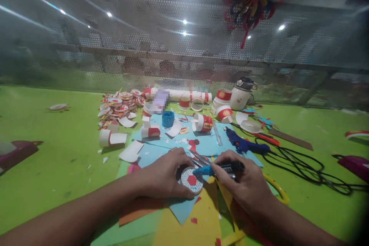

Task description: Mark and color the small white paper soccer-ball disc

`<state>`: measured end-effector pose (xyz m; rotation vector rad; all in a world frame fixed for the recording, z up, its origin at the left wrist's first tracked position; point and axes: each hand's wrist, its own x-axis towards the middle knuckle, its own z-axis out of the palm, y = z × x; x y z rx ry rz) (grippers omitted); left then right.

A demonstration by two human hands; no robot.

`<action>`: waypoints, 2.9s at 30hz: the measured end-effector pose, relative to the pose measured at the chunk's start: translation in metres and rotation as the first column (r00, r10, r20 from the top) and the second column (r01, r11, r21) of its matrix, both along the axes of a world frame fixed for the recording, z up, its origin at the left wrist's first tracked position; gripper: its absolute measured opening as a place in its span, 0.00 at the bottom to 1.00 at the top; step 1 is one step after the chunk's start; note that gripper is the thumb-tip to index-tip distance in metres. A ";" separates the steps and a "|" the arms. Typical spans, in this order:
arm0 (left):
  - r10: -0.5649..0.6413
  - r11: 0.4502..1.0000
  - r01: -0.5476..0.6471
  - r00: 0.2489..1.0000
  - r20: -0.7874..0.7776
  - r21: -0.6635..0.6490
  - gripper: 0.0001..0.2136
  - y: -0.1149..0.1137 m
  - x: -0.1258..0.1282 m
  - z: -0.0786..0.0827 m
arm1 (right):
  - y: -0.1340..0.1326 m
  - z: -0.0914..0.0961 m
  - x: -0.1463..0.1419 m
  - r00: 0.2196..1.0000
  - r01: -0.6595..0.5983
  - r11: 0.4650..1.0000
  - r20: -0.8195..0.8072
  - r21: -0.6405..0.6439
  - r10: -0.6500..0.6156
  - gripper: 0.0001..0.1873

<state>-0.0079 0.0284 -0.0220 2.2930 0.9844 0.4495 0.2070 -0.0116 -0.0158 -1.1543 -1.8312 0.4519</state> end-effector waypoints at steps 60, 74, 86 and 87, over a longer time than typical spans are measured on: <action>-0.034 0.999 0.035 0.999 -0.025 0.024 0.21 0.006 0.001 -0.004 | -0.005 0.003 0.004 0.990 -0.100 0.995 0.094 -0.026 0.102 0.03; -0.022 1.000 0.022 0.999 -0.043 0.017 0.21 0.005 0.001 -0.003 | -0.002 0.003 0.003 0.998 -0.038 0.999 -0.042 -0.030 0.037 0.05; -0.022 1.000 0.022 0.999 -0.042 0.011 0.22 0.004 0.001 -0.003 | 0.000 0.004 -0.002 0.985 0.039 0.997 -0.163 -0.069 -0.050 0.11; -0.017 1.000 0.017 0.999 -0.043 0.009 0.22 0.005 0.001 -0.003 | 0.001 0.004 -0.002 0.986 0.037 0.997 -0.161 -0.073 -0.049 0.11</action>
